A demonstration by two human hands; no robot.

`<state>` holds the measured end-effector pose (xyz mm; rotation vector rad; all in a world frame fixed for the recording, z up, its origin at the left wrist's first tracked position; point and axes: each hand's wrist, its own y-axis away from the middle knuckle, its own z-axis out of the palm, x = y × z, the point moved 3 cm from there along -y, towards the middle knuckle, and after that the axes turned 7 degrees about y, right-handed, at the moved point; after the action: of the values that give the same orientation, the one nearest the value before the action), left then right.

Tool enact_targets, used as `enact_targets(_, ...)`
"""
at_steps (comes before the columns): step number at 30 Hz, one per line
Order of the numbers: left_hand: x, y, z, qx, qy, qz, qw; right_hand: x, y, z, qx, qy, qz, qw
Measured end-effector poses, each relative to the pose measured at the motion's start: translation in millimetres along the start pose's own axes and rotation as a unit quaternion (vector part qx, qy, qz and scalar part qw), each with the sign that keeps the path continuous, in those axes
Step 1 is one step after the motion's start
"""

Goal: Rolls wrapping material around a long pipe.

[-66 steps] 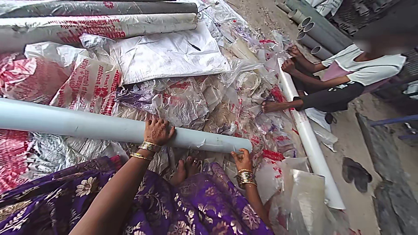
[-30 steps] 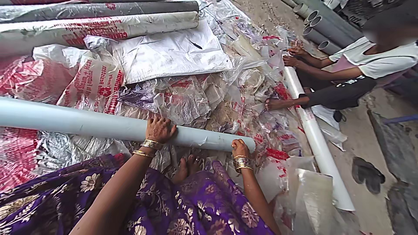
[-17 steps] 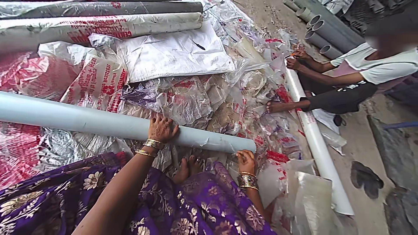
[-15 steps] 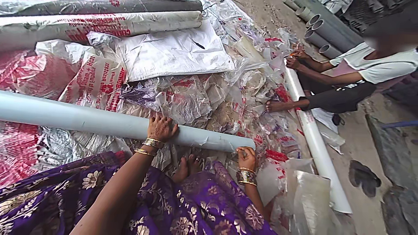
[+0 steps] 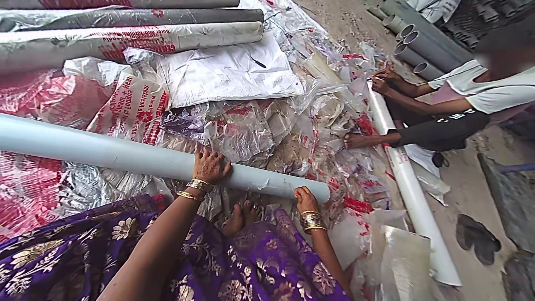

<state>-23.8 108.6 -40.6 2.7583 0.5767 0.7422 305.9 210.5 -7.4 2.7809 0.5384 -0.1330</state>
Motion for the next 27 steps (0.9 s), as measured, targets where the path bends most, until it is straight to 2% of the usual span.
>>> enact_targets(4, -1.5, 3.6, 2.1, 0.011, 0.000, 0.010, 1.000, 2.5, 22.6, -3.2, 0.042, -0.047, -0.025, 0.998)
enact_targets(7, -1.1, -2.4, 0.3, -0.004, 0.002, 0.001, 1.000, 4.0, 25.8, -15.9, 0.080, -0.063, 0.012, 0.995)
enact_targets(10, -1.2, -2.1, 4.6, 0.013, 0.003, 0.004, 1.000, -1.8, 12.8, -18.3, 0.114, -0.065, 0.026, 0.991)
enact_targets(13, -0.6, -1.9, 3.3, 0.012, 0.000, 0.001, 1.000, -16.7, -11.4, -14.3, 0.024, -0.025, 0.070, 0.997)
enact_targets(17, -1.0, -1.9, 2.1, 0.006, -0.005, -0.007, 1.000, -32.7, -29.2, -11.6, -0.081, 0.066, 0.133, 0.986)
enact_targets(20, -0.2, -2.4, 2.9, 0.004, -0.010, -0.002, 1.000, -32.3, -22.3, -10.0, -0.119, 0.072, 0.100, 0.985)
enact_targets(22, -0.1, -1.2, 1.3, 0.001, -0.007, -0.002, 1.000, -26.4, -8.3, -5.8, -0.096, 0.051, 0.053, 0.993)
enact_targets(25, -0.3, -1.1, -1.0, -0.004, 0.002, -0.003, 1.000, -9.8, 18.7, 8.2, 0.026, -0.021, 0.002, 0.999)
enact_targets(27, -1.2, -2.2, -0.6, 0.000, 0.010, -0.004, 1.000, -3.5, 30.1, 9.4, 0.082, -0.075, 0.003, 0.994)
